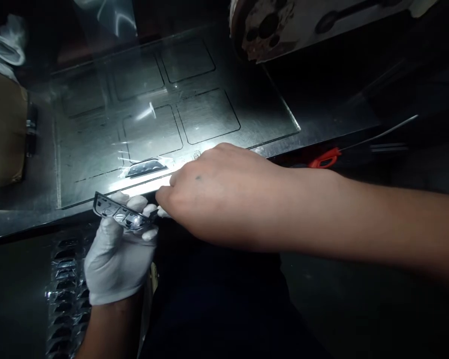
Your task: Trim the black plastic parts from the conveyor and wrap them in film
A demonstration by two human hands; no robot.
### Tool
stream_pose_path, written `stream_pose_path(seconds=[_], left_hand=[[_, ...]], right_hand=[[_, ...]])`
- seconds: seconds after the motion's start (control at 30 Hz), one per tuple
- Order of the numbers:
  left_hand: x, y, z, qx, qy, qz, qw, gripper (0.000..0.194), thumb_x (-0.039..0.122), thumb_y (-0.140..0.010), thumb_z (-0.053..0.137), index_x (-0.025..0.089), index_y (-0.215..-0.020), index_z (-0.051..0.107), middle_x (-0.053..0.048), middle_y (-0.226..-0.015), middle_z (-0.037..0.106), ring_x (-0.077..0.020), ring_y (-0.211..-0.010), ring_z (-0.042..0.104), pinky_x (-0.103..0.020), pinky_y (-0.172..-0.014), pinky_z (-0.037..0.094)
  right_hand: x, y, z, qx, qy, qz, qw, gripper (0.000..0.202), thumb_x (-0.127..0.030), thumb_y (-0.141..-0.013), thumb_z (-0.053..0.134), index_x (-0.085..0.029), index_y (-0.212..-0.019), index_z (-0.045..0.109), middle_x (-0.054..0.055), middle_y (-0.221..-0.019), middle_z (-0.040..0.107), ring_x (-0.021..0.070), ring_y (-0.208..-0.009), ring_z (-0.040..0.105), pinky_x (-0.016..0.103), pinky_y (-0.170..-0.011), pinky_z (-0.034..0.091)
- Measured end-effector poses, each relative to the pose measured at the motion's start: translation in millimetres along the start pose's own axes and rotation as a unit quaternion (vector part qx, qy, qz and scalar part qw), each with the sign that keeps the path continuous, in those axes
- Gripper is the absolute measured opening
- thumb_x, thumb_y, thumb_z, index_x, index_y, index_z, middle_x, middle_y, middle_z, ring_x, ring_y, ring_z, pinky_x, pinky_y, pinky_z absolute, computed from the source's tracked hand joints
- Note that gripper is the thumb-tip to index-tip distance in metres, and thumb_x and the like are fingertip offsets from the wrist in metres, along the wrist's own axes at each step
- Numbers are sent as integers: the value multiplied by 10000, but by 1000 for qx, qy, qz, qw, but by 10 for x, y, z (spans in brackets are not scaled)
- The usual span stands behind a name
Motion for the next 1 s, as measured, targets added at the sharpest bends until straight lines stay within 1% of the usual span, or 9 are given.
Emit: stream_pose_path(seconds=[0.1, 0.2, 0.43, 0.63, 0.73, 0.83, 0.9, 0.93, 1.0], left_hand=[[-10, 0, -7, -4, -14, 4, 1000, 251, 315, -918, 769, 250, -1157, 730, -48, -1121, 771, -209, -1004, 735, -202, -635, 575], [-26, -3, -6, -3, -29, 7, 1000, 251, 314, -922, 761, 229, -1157, 729, -61, -1125, 766, -222, -1009, 738, -186, -589, 548], [-37, -10, 10, -3, -36, 8, 999, 230, 310, -934, 747, 211, -1141, 733, -47, -1113, 766, -189, -980, 737, -161, -568, 535], [-58, -1, 31, 23, -82, 67, 994, 227, 309, -939, 746, 232, -1152, 741, -52, -1109, 768, -207, -971, 745, -195, -570, 541], [-75, -4, 40, 33, -90, 85, 992, 226, 286, -936, 750, 232, -1155, 743, -52, -1117, 763, -213, -999, 739, -201, -570, 545], [-85, -3, 19, 35, -83, 94, 992, 220, 286, -946, 734, 233, -1159, 737, -47, -1131, 754, -212, -1023, 729, -196, -560, 545], [-87, 5, -12, 53, -81, 93, 991, 220, 286, -957, 714, 231, -1170, 730, -47, -1133, 754, -214, -1025, 727, -199, -563, 552], [-89, 8, -30, 67, -83, 88, 990, 221, 287, -960, 707, 229, -1172, 728, -50, -1134, 755, -217, -1025, 726, -203, -568, 558], [-98, 5, -55, 91, -88, 76, 989, 234, 299, -953, 709, 228, -1176, 724, -55, -1146, 754, -231, -1032, 725, -216, -577, 573]], right_hand=[[-5, 5, -1, -1, 5, -1, 1000, 155, -156, -857, 623, -248, -919, 730, 17, -705, 682, 162, -532, 477, 331, -547, 213], [-3, 13, 14, -4, 9, -3, 1000, 136, -178, -864, 636, -251, -918, 737, 12, -693, 681, 162, -526, 474, 336, -547, 214], [-7, 42, 44, -11, 4, -3, 1000, 147, -167, -885, 619, -250, -944, 725, 4, -716, 697, 159, -534, 489, 331, -540, 193], [-42, 59, 46, -4, 20, 1, 1000, 158, -118, -865, 581, -217, -901, 699, 9, -690, 669, 152, -497, 454, 322, -526, 172], [-105, 50, 43, 7, 20, -1, 1000, 144, -120, -881, 574, -208, -877, 688, 14, -684, 664, 160, -501, 474, 321, -507, 176], [-131, 57, 72, 34, 12, 3, 999, 106, -150, -891, 606, -207, -864, 691, 17, -676, 658, 170, -511, 515, 327, -477, 185], [-39, 80, 149, 69, -11, 5, 998, 134, -158, -892, 620, -206, -968, 719, 24, -782, 707, 183, -600, 594, 316, -484, 271], [65, 93, 207, 101, -25, 14, 995, 223, -145, -891, 614, -206, -1073, 725, 31, -878, 734, 195, -687, 638, 308, -518, 342], [396, 110, 349, 188, -42, 60, 979, 467, -70, -866, 573, -190, -1306, 672, 57, -1079, 739, 222, -899, 675, 309, -663, 471]])
Point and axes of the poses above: each hand's wrist, its own y-axis away from the middle knuckle, its own z-axis out of the palm, x = y × z, the point moved 1 cm from there along -y, towards the middle knuckle
